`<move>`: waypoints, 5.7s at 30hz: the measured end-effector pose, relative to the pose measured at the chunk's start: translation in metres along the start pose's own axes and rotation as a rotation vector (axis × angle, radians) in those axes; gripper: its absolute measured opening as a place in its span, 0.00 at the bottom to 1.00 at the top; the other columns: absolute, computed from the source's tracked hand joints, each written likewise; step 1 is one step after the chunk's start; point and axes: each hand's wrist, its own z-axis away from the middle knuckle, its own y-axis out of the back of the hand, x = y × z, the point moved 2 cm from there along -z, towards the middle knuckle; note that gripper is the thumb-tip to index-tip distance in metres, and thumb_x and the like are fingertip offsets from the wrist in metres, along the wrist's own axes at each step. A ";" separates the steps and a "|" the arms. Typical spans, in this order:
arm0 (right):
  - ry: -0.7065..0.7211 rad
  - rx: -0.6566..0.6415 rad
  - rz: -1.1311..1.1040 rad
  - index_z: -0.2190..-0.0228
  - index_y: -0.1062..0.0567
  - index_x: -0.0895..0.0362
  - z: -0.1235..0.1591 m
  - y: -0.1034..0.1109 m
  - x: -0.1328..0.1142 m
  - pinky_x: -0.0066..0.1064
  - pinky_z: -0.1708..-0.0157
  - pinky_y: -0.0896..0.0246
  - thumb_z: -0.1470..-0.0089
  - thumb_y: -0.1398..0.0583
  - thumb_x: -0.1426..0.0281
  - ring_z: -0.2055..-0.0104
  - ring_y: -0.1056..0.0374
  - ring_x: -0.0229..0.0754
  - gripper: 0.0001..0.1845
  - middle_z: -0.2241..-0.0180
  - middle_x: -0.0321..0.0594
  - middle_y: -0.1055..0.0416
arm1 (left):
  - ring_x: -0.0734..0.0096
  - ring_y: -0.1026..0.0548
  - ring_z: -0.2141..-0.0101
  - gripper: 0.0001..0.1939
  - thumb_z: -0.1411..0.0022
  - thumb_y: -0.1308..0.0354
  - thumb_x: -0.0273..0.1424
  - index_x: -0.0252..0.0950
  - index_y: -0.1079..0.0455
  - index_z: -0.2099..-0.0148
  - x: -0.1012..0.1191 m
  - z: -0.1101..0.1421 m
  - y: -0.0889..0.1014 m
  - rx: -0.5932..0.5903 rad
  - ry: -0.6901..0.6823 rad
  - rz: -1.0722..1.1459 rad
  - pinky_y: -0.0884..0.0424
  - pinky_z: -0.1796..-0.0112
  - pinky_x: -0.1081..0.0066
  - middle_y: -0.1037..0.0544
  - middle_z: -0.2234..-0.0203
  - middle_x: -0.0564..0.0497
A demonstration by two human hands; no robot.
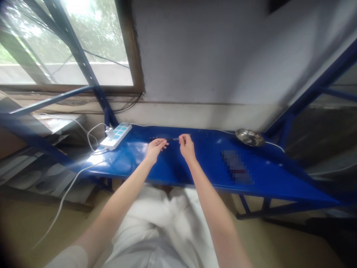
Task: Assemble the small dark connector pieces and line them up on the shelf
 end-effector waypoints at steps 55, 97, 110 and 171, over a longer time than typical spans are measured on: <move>0.046 0.237 0.298 0.61 0.33 0.60 0.031 -0.003 0.075 0.38 0.58 0.39 0.47 0.52 0.72 0.60 0.36 0.44 0.13 0.62 0.48 0.33 | 0.55 0.37 0.54 0.05 0.48 0.44 0.25 0.33 0.27 0.67 0.015 -0.104 -0.005 -0.493 -0.437 -1.647 0.47 0.53 0.59 0.28 0.61 0.41; -0.079 0.349 0.187 0.62 0.33 0.60 0.030 0.002 0.080 0.36 0.59 0.40 0.50 0.52 0.72 0.60 0.36 0.42 0.13 0.63 0.47 0.33 | 0.63 0.31 0.56 0.17 0.39 0.61 0.21 0.30 0.34 0.53 -0.044 -0.075 -0.105 -0.327 -0.299 -1.363 0.36 0.55 0.64 0.28 0.58 0.40; -0.183 0.003 0.725 0.51 0.35 0.57 -0.025 0.009 0.110 0.52 0.55 0.49 0.48 0.50 0.74 0.48 0.46 0.56 0.22 0.46 0.53 0.41 | 0.70 0.25 0.68 0.10 0.44 0.45 0.31 0.33 0.29 0.60 -0.053 -0.006 -0.026 0.014 -0.132 -0.349 0.30 0.62 0.67 0.23 0.70 0.46; -0.380 0.212 -0.668 0.76 0.27 0.58 -0.011 0.014 0.016 0.27 0.74 0.39 0.64 0.34 0.63 0.77 0.39 0.31 0.13 0.76 0.35 0.31 | 0.73 0.25 0.74 0.11 0.48 0.41 0.31 0.30 0.30 0.62 0.004 -0.007 -0.011 -0.033 -0.091 -0.063 0.30 0.65 0.69 0.21 0.71 0.44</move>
